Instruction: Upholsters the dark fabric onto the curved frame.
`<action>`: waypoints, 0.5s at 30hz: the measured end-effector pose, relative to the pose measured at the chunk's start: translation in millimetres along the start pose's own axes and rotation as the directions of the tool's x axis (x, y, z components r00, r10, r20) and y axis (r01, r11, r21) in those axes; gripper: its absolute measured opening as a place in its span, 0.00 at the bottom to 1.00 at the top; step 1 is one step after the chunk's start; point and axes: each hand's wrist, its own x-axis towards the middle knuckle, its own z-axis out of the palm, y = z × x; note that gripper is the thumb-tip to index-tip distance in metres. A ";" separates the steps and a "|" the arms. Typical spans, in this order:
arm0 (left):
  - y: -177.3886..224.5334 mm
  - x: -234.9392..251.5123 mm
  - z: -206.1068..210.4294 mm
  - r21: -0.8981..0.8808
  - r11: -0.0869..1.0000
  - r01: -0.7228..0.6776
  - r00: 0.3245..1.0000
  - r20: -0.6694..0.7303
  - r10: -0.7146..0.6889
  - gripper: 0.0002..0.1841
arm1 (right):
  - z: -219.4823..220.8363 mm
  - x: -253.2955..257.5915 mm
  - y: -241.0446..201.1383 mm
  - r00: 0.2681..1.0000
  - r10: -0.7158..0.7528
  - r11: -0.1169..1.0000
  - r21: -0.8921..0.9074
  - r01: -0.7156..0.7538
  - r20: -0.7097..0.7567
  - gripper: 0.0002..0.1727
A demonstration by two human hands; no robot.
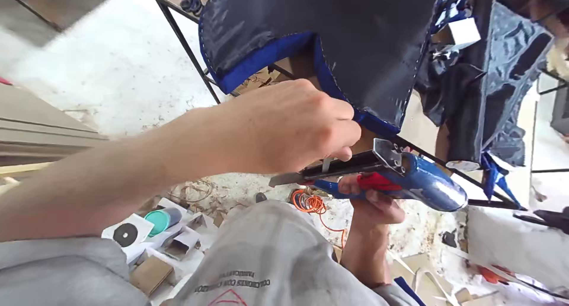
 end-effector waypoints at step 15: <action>-10.4 -41.4 57.8 -0.575 0.754 0.318 0.775 -0.300 -0.556 0.33 | -9.4 -13.1 6.0 0.961 -0.229 0.931 0.254 0.263 -0.154 0.13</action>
